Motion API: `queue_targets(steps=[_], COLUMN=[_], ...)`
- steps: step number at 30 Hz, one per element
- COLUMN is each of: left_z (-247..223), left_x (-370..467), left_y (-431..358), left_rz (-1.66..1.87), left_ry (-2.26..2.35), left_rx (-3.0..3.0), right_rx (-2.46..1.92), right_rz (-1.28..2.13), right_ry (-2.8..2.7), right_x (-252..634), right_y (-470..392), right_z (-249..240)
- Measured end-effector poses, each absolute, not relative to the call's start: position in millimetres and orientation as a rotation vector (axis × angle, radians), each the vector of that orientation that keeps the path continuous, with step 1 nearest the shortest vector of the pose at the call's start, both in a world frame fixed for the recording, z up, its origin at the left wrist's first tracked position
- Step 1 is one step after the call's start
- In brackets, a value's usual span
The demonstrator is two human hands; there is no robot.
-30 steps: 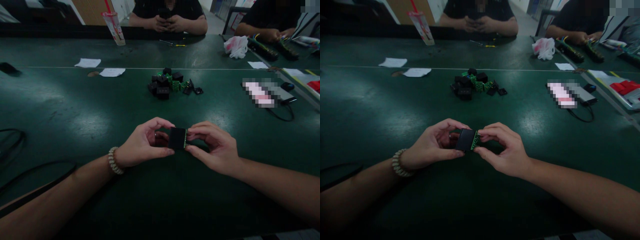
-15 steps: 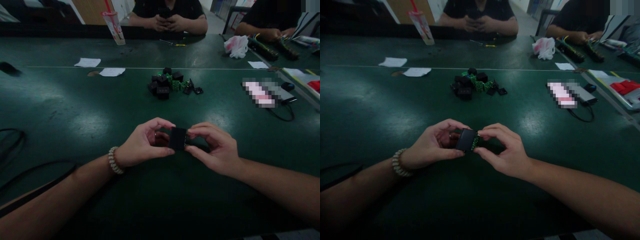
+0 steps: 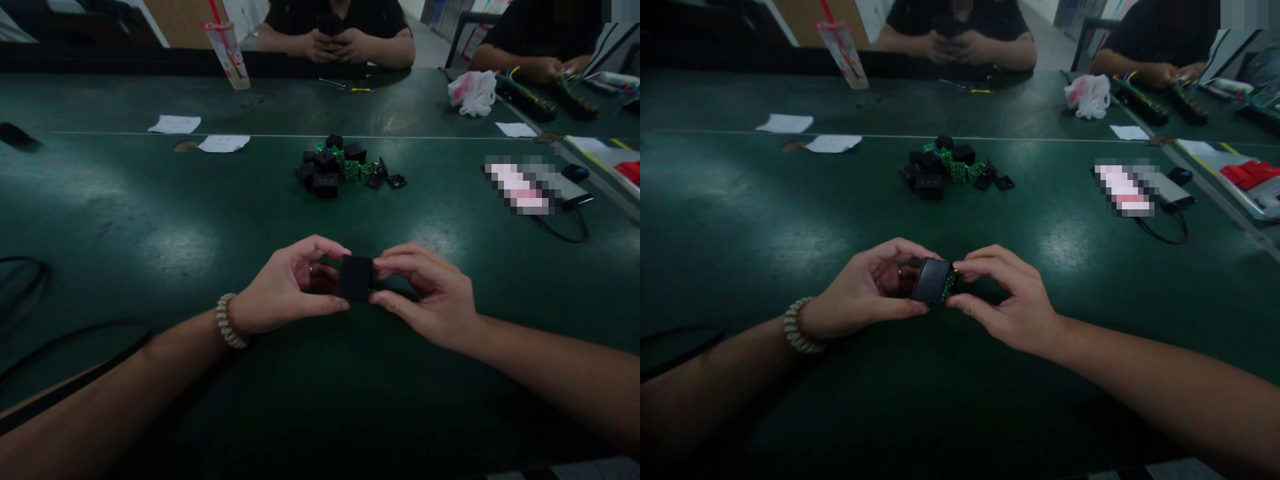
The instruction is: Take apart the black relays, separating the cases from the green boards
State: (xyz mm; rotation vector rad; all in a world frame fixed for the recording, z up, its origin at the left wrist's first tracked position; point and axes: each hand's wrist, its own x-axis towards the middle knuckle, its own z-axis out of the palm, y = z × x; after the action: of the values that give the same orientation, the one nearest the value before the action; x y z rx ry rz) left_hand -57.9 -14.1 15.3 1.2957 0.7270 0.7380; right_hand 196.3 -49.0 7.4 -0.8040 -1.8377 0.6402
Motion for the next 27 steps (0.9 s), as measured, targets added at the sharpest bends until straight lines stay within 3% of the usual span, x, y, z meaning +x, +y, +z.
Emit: queue_targets(steps=[27], left_z=[19.2], left_x=[-56.7], left_y=[-12.4], left_rz=[0.650], left_ry=[0.790], left_rx=[1.211], right_rx=[-0.856], right_rz=[0.726], right_ry=[-1.777], right_x=[196.5], right_y=[-45.6], right_z=[6.3])
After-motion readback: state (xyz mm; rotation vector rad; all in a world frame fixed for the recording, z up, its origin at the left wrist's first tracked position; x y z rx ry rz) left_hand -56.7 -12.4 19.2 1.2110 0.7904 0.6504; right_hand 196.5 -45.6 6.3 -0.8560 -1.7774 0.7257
